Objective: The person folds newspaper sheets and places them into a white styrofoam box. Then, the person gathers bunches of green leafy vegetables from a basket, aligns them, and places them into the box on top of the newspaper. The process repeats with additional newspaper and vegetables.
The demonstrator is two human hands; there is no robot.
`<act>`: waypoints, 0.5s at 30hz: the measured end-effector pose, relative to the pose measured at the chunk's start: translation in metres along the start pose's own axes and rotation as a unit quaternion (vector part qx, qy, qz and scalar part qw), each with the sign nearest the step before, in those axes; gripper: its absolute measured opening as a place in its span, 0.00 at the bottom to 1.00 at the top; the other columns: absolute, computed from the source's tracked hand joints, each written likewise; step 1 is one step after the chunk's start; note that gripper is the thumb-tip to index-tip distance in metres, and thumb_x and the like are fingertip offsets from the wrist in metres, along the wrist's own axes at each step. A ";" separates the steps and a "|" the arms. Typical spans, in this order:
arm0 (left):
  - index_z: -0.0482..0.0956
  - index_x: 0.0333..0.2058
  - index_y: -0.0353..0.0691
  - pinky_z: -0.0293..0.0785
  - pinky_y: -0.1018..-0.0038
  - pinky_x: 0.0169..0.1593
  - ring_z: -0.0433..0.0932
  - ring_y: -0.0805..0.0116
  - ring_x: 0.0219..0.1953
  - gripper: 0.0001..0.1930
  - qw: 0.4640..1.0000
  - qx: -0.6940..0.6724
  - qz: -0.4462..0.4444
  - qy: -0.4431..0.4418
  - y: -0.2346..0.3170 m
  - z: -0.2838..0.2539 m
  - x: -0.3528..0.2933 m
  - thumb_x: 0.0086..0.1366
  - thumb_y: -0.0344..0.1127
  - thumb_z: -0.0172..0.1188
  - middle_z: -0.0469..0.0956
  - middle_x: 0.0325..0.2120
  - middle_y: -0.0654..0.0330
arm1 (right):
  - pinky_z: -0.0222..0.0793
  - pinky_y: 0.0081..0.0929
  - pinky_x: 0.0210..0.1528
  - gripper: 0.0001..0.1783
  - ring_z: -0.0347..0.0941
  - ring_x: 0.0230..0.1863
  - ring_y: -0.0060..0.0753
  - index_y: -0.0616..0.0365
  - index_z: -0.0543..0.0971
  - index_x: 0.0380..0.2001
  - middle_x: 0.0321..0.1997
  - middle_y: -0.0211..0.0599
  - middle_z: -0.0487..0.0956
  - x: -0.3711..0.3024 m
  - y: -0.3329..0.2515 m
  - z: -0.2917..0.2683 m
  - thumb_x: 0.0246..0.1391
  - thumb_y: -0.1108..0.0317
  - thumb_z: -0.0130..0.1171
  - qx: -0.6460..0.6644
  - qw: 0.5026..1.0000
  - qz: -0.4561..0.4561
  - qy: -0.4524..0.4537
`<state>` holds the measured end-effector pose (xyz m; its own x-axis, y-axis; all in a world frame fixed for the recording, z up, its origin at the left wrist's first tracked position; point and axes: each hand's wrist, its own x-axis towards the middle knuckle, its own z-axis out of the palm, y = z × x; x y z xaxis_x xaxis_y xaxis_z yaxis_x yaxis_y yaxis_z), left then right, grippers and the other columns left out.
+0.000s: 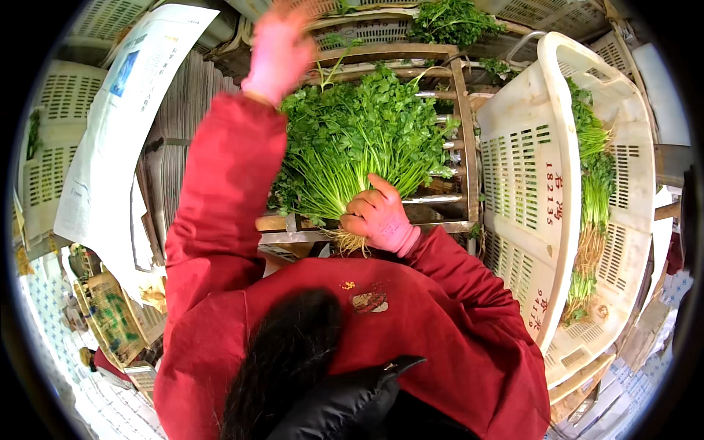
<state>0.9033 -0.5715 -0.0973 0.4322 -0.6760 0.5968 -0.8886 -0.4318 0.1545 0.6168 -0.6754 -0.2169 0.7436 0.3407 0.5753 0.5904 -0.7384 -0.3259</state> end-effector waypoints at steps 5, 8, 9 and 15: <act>0.80 0.52 0.61 0.77 0.63 0.44 0.80 0.60 0.40 0.25 0.861 -0.108 0.177 -0.465 0.099 0.027 -0.065 0.53 0.32 0.62 0.79 0.42 0.62 | 0.54 0.57 0.69 0.10 0.72 0.49 0.28 0.33 0.79 0.28 0.41 0.19 0.76 0.007 -0.010 -0.004 0.37 0.59 0.65 -0.038 0.996 0.028 0.079; 0.81 0.44 0.61 0.79 0.62 0.37 0.81 0.57 0.38 0.18 0.916 -0.095 0.163 -0.353 0.062 0.029 -0.055 0.54 0.36 0.66 0.78 0.36 0.60 | 0.47 0.57 0.72 0.10 0.72 0.48 0.28 0.29 0.80 0.27 0.42 0.19 0.75 0.001 -0.012 0.001 0.36 0.59 0.66 -0.042 0.991 0.071 0.108; 0.81 0.44 0.58 0.80 0.63 0.37 0.81 0.57 0.38 0.16 0.937 -0.018 0.117 -0.328 0.055 0.016 -0.038 0.56 0.35 0.65 0.78 0.37 0.59 | 0.46 0.57 0.72 0.10 0.72 0.48 0.29 0.29 0.80 0.27 0.42 0.19 0.75 0.000 -0.012 0.002 0.36 0.59 0.66 -0.036 0.989 0.086 0.114; 0.71 0.36 0.44 0.70 0.72 0.26 0.69 0.71 0.22 0.03 0.865 -0.347 -0.316 0.180 -0.087 -0.027 0.056 0.69 0.34 0.55 0.69 0.22 0.64 | 0.61 0.55 0.64 0.12 0.76 0.44 0.30 0.37 0.79 0.32 0.39 0.23 0.77 -0.008 -0.003 0.008 0.40 0.61 0.64 0.049 0.998 0.017 0.018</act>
<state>1.0011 -0.5560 -0.0562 0.9000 -0.1526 0.4082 -0.4251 -0.1010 0.8995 0.6113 -0.6714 -0.2267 0.7533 0.2942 0.5882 0.5942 -0.6878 -0.4170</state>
